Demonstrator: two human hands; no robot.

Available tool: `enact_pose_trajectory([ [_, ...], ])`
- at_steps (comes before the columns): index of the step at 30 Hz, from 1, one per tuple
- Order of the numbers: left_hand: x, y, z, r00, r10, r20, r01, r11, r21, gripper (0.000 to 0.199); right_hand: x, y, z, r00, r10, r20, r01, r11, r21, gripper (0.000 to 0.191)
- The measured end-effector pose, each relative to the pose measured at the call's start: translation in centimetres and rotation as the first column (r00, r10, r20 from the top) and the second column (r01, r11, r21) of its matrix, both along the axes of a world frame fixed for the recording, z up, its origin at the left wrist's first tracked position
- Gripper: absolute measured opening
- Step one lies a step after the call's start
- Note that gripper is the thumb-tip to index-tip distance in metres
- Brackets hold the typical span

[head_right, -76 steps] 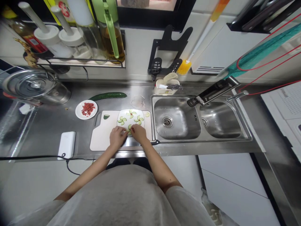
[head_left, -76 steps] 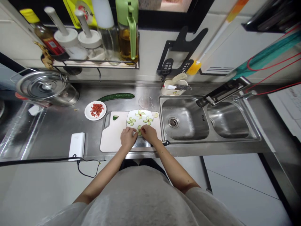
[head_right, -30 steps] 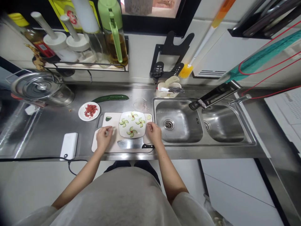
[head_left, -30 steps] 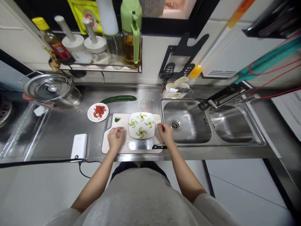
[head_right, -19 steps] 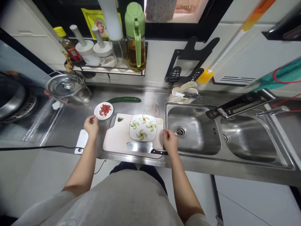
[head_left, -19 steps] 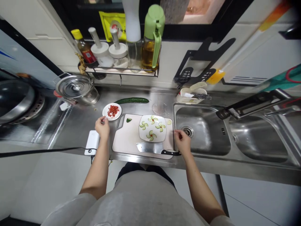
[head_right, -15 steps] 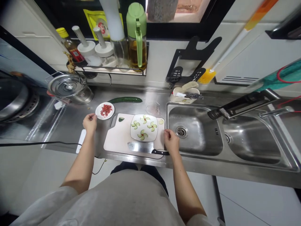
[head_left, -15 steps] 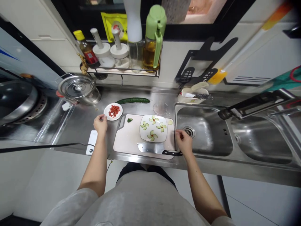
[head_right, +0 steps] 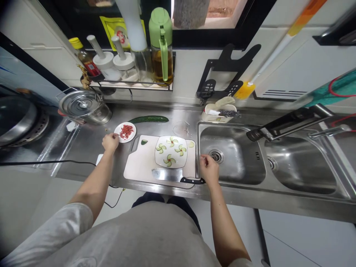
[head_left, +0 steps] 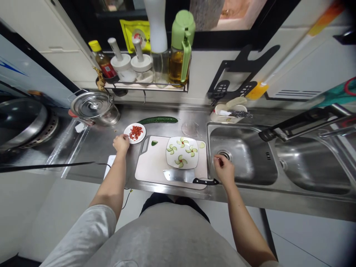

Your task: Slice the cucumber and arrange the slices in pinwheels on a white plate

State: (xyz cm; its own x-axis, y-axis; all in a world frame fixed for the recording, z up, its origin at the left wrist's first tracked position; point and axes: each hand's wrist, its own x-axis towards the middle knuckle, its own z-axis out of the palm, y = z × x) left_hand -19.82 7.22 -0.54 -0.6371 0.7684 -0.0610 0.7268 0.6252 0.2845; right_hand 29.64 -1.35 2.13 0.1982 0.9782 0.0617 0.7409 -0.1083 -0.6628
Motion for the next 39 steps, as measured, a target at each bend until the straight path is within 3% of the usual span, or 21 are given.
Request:
enact_pose_trajectory([
  [13,-1.0,2.3,0.6,0.971,-0.224,-0.078,0.218,0.973,-0.073,0.03,0.5,-0.3,-0.5,0.996,0.051,0.07,-0.049,0.998,-0.031,0.041],
  [21,-1.5,2.8,0.4,0.962,-0.254,-0.104,0.244,0.965,-0.099,0.018,0.2,-0.9,-0.2,0.995,0.045,0.094,-0.037,0.996,-0.08,0.042],
  [28,-0.6,2.1,0.9,0.992,-0.052,-0.111,0.061,0.996,0.07,0.026,0.1,-1.0,-0.4,0.995,0.035,0.091,-0.026,0.994,-0.102,0.042],
  [31,1.8,1.5,1.8,0.992,-0.108,-0.065,0.119,0.976,0.185,0.025,-0.2,-0.8,-0.4,0.996,0.039,0.081,-0.03,0.994,-0.109,0.04],
  [34,6.1,-0.3,2.9,0.939,-0.342,0.039,0.317,0.904,0.287,0.024,-1.7,-0.5,0.3,0.997,0.067,0.046,-0.062,0.994,-0.092,0.036],
  [36,9.8,-2.2,3.6,0.789,-0.6,0.136,0.537,0.779,0.324,0.02,-3.5,-0.5,1.1,0.994,0.106,0.005,-0.106,0.992,-0.072,0.033],
  [39,15.0,-5.6,4.4,0.513,-0.825,0.236,0.756,0.565,0.331,0.018,-7.2,-0.8,2.5,0.967,0.253,-0.038,-0.255,0.964,-0.072,0.028],
])
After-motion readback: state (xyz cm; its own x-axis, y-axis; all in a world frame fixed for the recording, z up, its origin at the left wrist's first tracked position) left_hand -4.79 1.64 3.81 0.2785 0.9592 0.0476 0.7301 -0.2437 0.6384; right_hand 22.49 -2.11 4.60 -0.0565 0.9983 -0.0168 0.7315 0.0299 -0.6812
